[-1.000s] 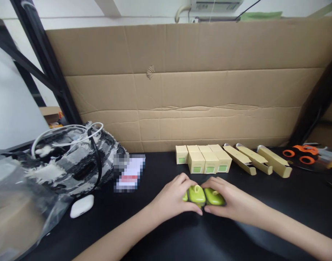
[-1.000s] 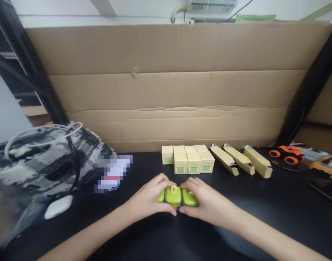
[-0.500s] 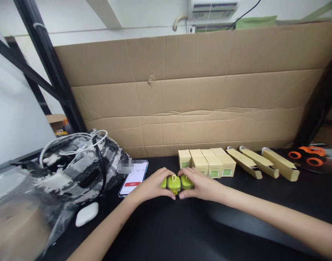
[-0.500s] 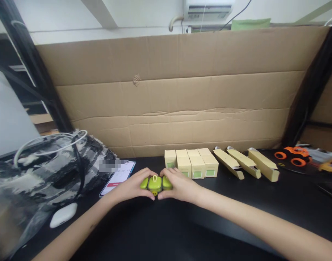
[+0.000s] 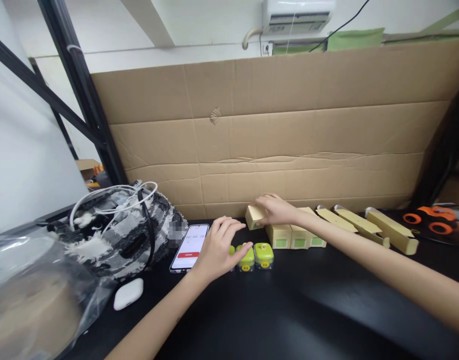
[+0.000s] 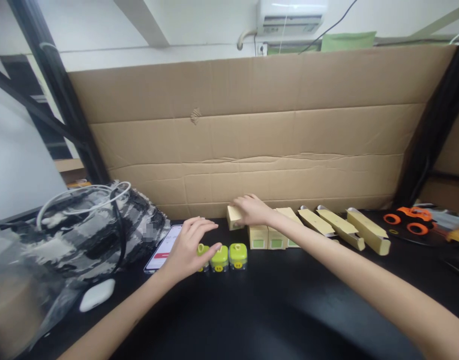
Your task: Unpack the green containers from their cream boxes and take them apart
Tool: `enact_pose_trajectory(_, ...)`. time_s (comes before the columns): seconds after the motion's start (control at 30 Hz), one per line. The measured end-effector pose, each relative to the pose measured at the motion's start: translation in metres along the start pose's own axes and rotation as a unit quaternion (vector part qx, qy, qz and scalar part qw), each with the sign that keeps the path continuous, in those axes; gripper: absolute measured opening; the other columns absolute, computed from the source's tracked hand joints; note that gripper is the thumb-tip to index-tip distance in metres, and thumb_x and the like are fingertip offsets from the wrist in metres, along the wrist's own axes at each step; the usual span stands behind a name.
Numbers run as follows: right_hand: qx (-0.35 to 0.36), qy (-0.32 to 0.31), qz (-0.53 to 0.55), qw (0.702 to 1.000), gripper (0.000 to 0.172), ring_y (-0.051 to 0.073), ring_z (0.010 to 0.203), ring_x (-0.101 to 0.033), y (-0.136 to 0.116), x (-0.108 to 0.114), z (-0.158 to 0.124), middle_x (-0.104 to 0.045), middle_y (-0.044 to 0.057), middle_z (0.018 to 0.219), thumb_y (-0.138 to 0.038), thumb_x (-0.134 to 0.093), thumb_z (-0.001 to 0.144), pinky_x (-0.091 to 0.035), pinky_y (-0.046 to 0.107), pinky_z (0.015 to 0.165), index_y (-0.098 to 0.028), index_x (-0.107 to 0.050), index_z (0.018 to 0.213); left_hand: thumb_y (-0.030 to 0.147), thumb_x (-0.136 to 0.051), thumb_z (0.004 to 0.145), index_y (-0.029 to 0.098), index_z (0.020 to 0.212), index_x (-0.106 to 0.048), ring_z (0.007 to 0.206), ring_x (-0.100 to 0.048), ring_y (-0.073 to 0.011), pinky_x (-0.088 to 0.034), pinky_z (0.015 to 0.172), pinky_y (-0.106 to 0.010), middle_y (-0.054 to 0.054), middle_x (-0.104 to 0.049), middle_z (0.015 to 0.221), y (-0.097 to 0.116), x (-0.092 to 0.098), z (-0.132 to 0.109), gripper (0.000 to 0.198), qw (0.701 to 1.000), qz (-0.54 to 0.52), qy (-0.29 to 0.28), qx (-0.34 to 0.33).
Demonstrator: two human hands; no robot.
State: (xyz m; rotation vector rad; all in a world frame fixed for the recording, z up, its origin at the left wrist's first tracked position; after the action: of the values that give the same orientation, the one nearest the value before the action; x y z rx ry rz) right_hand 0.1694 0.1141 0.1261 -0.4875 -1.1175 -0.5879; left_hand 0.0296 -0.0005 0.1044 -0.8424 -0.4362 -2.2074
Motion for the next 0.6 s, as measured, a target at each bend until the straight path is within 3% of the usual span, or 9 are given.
enact_pose_trajectory(0.1,0.024,0.068,0.032,0.997,0.046,0.025,0.107,-0.056,-0.02,0.024,-0.041,-0.058,0.012,0.118,-0.031,-0.069,0.083,-0.049,0.042,0.089,-0.015,-0.051,0.121,0.029,-0.056,0.09,0.016,0.12,-0.049,0.117,-0.049,-0.0303,-0.044,0.097,-0.052,-0.014,-0.059,0.119,0.017,0.005,0.0,0.034,0.999,0.01,0.027,-0.02)
enact_pose_trajectory(0.17,0.043,0.094,0.059,0.993,0.049,0.023,0.111,-0.054,-0.037,0.034,-0.072,-0.057,0.01,0.118,-0.03,-0.071,0.081,-0.048,0.037,0.092,-0.018,-0.047,0.122,0.034,-0.058,0.089,0.016,0.13,-0.04,0.126,-0.043,-0.0319,-0.043,0.101,-0.053,-0.017,-0.052,0.131,0.032,0.006,-0.002,0.048,0.999,0.008,0.026,-0.041)
enact_pose_trajectory(0.27,0.072,0.098,0.089,0.989,0.054,0.022,0.108,-0.057,-0.06,0.028,-0.115,-0.06,0.006,0.114,-0.029,-0.075,0.077,-0.049,0.035,0.089,-0.026,-0.044,0.121,0.048,-0.063,0.083,0.015,0.138,-0.027,0.128,-0.046,-0.032,-0.046,0.101,-0.049,-0.021,-0.049,0.135,0.056,-0.001,-0.006,0.075,0.996,-0.04,-0.022,-0.078)
enact_pose_trajectory(0.33,0.072,0.093,0.098,0.988,0.055,0.023,0.107,-0.058,-0.067,0.015,-0.135,-0.061,0.007,0.115,-0.026,-0.074,0.079,-0.049,0.038,0.089,-0.027,-0.042,0.123,0.047,-0.066,0.082,0.016,0.138,-0.024,0.119,-0.056,-0.0293,-0.052,0.096,-0.043,-0.018,-0.057,0.129,0.069,-0.01,-0.01,0.077,0.989,-0.09,-0.078,-0.091)
enact_pose_trajectory(0.47,0.058,0.121,0.059,0.989,0.046,0.026,0.101,-0.061,-0.068,-0.003,-0.156,-0.063,0.011,0.112,-0.035,-0.065,0.086,-0.051,0.042,0.084,-0.022,-0.041,0.124,0.035,-0.071,0.08,0.021,0.136,-0.025,0.109,-0.064,-0.0262,-0.056,0.089,-0.039,-0.013,-0.062,0.124,0.077,-0.021,-0.016,0.074,0.981,-0.133,-0.131,-0.053)
enact_pose_trajectory(0.6,0.089,0.196,-0.007,0.977,0.044,0.026,0.098,-0.062,-0.066,0.005,-0.165,-0.064,0.014,0.108,-0.041,-0.057,0.091,-0.051,0.044,0.086,-0.016,-0.043,0.124,0.034,-0.075,0.076,0.021,0.134,-0.027,0.105,-0.064,-0.0281,-0.057,0.085,-0.042,-0.012,-0.063,0.119,0.078,-0.02,-0.016,0.077,0.986,-0.114,-0.121,-0.023)
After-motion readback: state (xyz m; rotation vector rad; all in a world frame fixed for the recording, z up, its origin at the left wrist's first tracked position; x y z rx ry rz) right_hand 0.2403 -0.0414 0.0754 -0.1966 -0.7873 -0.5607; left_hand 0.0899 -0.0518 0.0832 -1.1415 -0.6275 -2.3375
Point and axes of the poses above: each hand's wrist, its own z-axis towards the middle knuckle, its own x-axis out of the back of the hand, y = z × x, the point moved 6 cm from there along z, towards the middle knuckle
